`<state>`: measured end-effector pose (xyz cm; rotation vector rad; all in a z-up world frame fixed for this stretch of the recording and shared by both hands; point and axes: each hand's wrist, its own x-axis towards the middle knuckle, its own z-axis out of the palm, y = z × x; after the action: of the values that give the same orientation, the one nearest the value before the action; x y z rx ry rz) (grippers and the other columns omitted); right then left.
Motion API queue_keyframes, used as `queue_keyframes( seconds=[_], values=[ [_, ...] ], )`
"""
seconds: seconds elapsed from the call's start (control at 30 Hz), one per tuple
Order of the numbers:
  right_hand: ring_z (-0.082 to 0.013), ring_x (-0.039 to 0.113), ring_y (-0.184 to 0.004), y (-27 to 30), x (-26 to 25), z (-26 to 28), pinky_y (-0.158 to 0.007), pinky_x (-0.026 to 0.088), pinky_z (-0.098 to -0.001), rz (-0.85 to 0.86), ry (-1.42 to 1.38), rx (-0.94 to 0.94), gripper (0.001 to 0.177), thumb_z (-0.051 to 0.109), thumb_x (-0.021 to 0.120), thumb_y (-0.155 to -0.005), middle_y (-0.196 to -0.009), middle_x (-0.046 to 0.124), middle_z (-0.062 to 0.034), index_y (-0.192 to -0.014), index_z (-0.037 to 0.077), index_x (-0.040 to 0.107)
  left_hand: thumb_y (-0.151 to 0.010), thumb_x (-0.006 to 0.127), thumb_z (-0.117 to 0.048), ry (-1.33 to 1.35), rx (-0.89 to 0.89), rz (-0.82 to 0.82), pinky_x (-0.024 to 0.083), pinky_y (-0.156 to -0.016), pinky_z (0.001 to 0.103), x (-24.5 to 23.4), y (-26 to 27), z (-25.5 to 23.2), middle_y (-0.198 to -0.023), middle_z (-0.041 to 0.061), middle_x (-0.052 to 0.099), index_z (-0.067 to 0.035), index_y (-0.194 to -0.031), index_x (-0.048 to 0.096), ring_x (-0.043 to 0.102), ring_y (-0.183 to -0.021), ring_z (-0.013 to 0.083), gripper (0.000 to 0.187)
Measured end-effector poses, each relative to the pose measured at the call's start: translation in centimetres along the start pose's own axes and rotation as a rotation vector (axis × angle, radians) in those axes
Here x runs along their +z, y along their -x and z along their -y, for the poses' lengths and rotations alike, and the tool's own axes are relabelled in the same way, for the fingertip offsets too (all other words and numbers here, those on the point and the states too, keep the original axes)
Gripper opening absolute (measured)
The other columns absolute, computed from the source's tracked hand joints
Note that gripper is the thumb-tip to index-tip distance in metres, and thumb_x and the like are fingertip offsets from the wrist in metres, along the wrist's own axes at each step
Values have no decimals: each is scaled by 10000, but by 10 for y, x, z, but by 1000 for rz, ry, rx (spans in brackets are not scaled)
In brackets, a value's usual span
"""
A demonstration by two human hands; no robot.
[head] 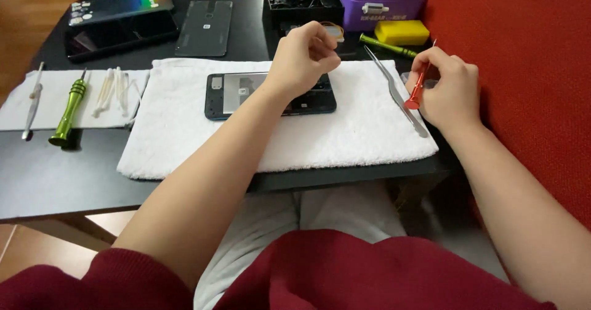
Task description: Using a precision screwdriver to work on the internal components of a disassembled smartphone on a workbench.
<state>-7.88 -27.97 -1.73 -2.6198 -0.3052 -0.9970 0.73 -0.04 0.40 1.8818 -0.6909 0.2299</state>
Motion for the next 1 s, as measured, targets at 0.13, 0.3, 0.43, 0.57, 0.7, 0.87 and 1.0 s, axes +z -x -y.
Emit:
queue_keyframes(
  seconds=[0.13,0.3,0.43,0.57,0.7,0.87,1.0],
  values=[
    [-267,624,-796,1,1,-2,-705,478,-426,6,37,-48,137,19,733,-896,-906,715,-33,-976,125,698,-813,790,-98,21,54,-43,599,-695,285,-1,4,5,-823,12,755,-149,-896,657,710,-719,118,165],
    [-314,596,-884,-1,-3,13,-685,458,-476,91,113,-1,121,46,645,-916,-891,679,-40,-985,142,669,-830,791,-62,58,33,-78,612,-673,263,-4,6,3,-802,-5,759,-152,-872,687,703,-701,95,144],
    [-304,588,-900,-3,-4,17,-645,442,-464,119,120,15,99,52,644,-933,-893,677,-36,-980,136,667,-859,750,-51,80,32,-86,610,-683,255,-4,6,5,-822,3,769,-148,-894,693,707,-711,102,118],
    [-304,569,-884,-6,-2,11,-705,433,-451,126,88,-14,120,35,650,-885,-895,673,-38,-962,127,663,-897,701,-64,40,18,-67,578,-667,262,-3,4,7,-822,6,754,-150,-917,689,666,-690,105,89],
    [-279,588,-841,-16,-4,6,-742,459,-449,176,54,-14,174,-26,650,-863,-896,704,-34,-947,122,684,-913,656,-46,29,51,-51,508,-662,271,-2,4,8,-794,-14,698,-140,-909,699,589,-682,107,104],
    [-171,603,-802,-21,-16,22,-769,472,-337,255,-126,175,211,-56,613,-827,-832,681,6,-929,125,652,-922,647,-55,35,19,-68,555,-683,271,-1,5,6,-845,11,723,-134,-948,701,637,-728,124,100],
    [-118,567,-747,-24,-12,14,-757,464,-286,254,-141,271,132,32,674,-891,-822,643,41,-938,153,652,-901,644,-67,23,-9,-59,581,-697,289,-3,5,4,-820,16,752,-136,-970,702,669,-712,131,113]
  ],
)
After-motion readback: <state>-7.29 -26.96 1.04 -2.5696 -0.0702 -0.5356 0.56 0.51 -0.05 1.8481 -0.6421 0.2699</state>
